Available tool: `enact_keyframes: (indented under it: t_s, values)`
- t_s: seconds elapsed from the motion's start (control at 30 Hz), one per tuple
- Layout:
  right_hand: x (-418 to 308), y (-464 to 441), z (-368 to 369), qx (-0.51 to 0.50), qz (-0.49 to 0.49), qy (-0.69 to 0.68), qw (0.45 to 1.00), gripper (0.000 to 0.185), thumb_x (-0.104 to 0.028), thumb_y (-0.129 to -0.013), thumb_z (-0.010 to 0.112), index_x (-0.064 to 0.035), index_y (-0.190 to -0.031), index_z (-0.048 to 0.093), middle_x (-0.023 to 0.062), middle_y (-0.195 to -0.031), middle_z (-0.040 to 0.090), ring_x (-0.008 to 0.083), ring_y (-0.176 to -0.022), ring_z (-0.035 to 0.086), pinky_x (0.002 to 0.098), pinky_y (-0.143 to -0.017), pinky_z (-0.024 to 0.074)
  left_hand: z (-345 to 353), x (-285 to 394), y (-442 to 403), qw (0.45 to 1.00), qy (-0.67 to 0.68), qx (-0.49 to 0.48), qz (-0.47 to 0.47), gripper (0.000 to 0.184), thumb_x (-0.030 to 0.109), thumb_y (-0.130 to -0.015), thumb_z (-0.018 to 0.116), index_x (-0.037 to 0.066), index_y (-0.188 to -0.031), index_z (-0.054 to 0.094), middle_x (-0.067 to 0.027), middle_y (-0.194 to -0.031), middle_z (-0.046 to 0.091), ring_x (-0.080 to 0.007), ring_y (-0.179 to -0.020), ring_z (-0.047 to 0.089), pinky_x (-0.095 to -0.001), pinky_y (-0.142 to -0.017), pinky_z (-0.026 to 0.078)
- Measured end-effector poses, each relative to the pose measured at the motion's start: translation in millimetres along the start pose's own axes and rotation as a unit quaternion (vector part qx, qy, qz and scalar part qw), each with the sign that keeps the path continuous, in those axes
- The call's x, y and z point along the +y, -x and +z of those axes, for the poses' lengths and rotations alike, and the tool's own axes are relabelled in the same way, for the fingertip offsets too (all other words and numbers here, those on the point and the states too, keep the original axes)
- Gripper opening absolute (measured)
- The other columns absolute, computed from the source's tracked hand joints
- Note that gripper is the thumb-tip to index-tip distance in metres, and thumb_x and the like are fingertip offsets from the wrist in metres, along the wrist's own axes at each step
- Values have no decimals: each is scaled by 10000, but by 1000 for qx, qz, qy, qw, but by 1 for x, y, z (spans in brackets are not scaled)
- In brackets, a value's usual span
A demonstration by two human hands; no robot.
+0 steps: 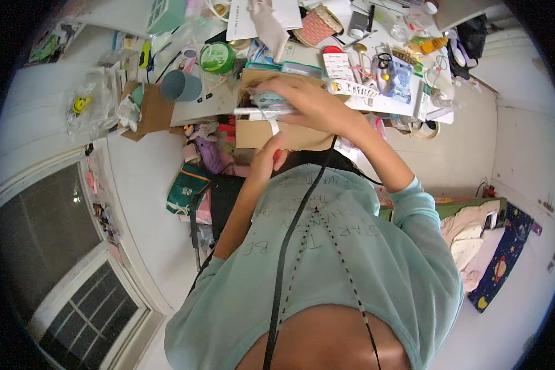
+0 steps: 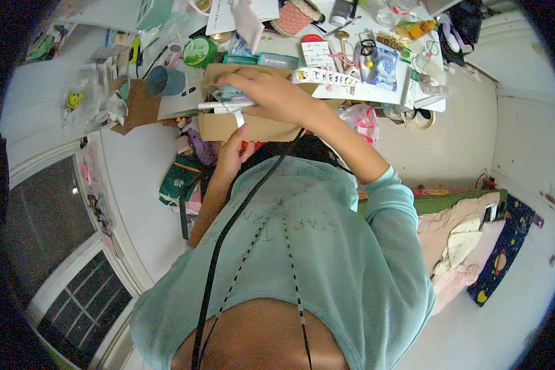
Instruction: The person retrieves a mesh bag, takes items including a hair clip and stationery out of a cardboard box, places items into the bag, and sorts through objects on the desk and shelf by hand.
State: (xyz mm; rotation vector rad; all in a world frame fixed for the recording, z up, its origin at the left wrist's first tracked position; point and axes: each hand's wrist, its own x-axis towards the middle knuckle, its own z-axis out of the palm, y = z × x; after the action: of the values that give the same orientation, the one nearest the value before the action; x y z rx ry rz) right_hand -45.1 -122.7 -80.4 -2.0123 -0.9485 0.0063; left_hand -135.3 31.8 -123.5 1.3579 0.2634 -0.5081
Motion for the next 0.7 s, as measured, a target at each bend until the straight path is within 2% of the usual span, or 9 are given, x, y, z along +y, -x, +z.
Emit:
enact_keyframes:
  t_s: [0.1,0.23,0.33,0.4,0.47,0.57,0.6,0.67,0.7]
  values:
    - [4,-1,6,-6,20,15,1000,485,2,-631,557,-74,-1092,427,117,-1056,486,304,-997,459,369,-822,395,-3,12,-3,998,-50,-20,29,315,305,-859,404,61,-678,488,25,-438,364,-48,-344,273,-205,-343,172]
    - [-2,-3,5,42,8,153,987,526,-6,-629,571,-102,-1113,388,137,-1018,460,345,-906,489,402,-765,419,2,19,-7,999,-22,-24,34,302,290,-862,402,43,-717,497,17,-485,402,-49,-338,276,-197,-343,175]
    - [10,-3,11,37,64,110,991,606,10,-634,554,-96,-1188,332,170,-1046,429,363,-919,465,407,-795,401,3,18,-9,1000,3,-26,17,263,283,-861,410,47,-776,488,15,-530,420,-50,-353,284,-196,-350,183]
    - [11,-4,16,77,36,95,992,660,29,-635,541,-90,-1230,284,195,-1061,411,370,-960,434,405,-830,376,-2,6,-15,998,43,-44,9,246,289,-860,420,51,-876,481,14,-587,437,-53,-373,284,-200,-361,190]
    - [12,-2,16,92,14,106,990,720,51,-640,514,-77,-1281,213,217,-1083,397,356,-1026,379,404,-881,328,0,2,-18,994,91,-59,2,227,278,-857,432,60,-895,482,14,-610,460,-53,-391,300,-196,-381,212]
    - [14,7,16,101,12,-25,994,677,1,-657,537,-49,-1271,256,185,-1142,364,342,-1064,365,413,-894,311,2,-2,-22,990,125,-67,-6,206,263,-852,445,71,-915,485,10,-647,498,-55,-399,305,-195,-402,234]
    - [18,9,19,92,-1,22,996,621,-12,-661,532,-52,-1241,313,168,-1138,375,330,-1058,370,408,-893,309,3,-3,-24,989,130,-67,-7,201,258,-851,449,74,-921,487,8,-660,511,-57,-399,303,-196,-407,239]
    - [31,12,26,69,-25,116,991,521,-37,-668,522,-57,-1180,426,133,-1131,396,308,-1047,381,400,-891,307,13,-5,-26,994,111,-8,-2,193,266,-860,428,79,-845,475,21,-563,430,-56,-363,281,-206,-362,203]
    - [37,16,30,61,-7,127,990,460,-43,-670,520,-64,-1127,473,118,-1125,406,298,-1047,382,395,-889,310,14,-6,-27,995,103,7,-2,200,270,-862,422,80,-825,474,24,-535,409,-57,-354,277,-209,-351,194]
